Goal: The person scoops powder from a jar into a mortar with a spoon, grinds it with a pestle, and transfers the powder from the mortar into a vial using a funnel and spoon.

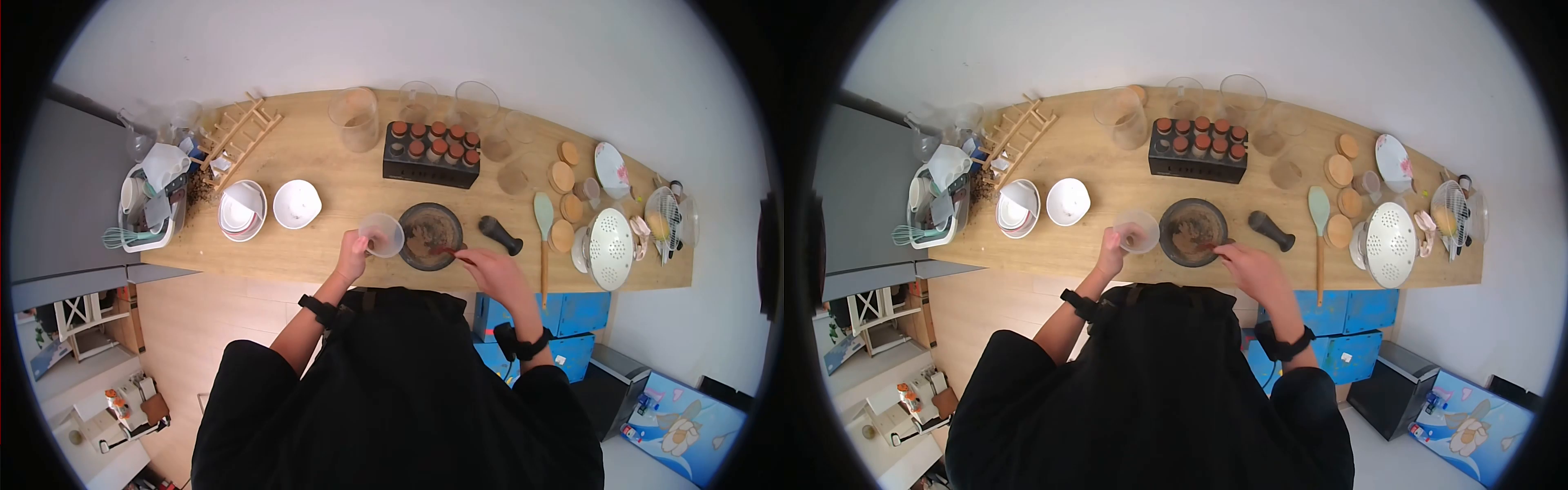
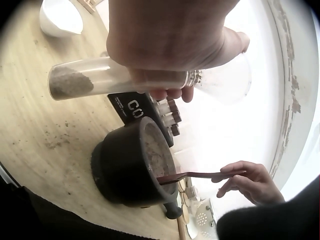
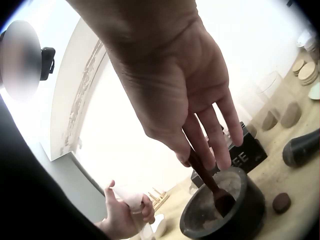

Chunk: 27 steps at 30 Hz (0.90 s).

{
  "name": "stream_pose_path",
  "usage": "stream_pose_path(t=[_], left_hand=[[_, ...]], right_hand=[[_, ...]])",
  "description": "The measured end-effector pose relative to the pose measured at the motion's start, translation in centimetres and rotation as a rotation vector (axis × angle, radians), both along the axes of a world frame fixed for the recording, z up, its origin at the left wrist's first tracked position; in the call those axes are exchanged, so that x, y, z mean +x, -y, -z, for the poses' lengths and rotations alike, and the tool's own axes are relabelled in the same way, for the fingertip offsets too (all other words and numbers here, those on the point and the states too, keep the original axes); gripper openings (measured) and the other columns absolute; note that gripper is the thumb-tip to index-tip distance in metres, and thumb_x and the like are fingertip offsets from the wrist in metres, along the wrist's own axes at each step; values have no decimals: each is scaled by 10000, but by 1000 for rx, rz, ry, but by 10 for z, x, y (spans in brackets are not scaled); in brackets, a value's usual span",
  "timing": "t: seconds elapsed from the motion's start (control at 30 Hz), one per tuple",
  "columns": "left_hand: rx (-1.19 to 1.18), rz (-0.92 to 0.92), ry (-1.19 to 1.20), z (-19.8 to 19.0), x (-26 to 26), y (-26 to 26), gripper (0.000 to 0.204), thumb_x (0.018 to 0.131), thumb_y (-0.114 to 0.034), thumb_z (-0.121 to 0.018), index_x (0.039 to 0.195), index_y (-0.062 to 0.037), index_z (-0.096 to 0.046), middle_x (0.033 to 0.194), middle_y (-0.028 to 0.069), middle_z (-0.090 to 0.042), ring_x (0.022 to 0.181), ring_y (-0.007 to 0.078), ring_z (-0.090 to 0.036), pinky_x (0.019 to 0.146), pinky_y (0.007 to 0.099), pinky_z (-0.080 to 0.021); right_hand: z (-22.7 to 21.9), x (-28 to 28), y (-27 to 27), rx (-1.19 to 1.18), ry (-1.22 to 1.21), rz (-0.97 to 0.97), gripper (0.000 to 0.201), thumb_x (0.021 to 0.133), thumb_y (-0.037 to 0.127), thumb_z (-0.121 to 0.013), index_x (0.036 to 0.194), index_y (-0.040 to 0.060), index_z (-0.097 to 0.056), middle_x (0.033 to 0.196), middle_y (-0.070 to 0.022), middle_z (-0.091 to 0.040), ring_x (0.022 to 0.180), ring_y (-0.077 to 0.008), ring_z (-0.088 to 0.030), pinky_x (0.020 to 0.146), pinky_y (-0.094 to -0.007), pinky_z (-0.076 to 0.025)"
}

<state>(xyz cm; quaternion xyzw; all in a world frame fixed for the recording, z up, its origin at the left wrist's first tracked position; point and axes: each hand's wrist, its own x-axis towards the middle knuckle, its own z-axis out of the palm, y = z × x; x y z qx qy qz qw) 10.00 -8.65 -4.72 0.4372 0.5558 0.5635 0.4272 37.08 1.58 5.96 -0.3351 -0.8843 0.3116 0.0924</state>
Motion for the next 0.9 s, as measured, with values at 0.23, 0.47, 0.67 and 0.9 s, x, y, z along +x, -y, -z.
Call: stream_pose_path(t=[0.23,0.47,0.67,0.9], left_hand=[[-45,29,6,-1,3,4,758,822,-666,-307,821,28,-612,767,61,-605,737,137,-555,664,275,-434],[33,-22,-10,-2,1,7,680,833,-610,-350,817,7,-635,734,67,-630,662,153,-562,609,283,-435],[-37,5,27,0,4,9,728,822,-642,-321,816,28,-606,759,62,-593,710,141,-541,651,269,-426],[-10,-13,52,-1,3,7,643,853,-569,-352,812,9,-632,732,70,-628,689,154,-574,628,279,-439]], right_hand=[[-15,-5,-12,-17,126,-32,192,845,132,-557,1031,135,-604,970,-60,-636,861,-283,-605,681,-371,-491],[-6,-12,-21,42,133,-43,182,838,143,-563,1014,137,-612,922,-72,-653,827,-285,-615,679,-379,-488],[2,-16,-25,-12,32,-56,178,827,129,-565,998,124,-617,897,-87,-655,816,-302,-610,681,-391,-486],[-4,-12,-22,-53,98,-30,173,831,126,-561,993,111,-618,890,-102,-652,827,-311,-607,696,-400,-482]])
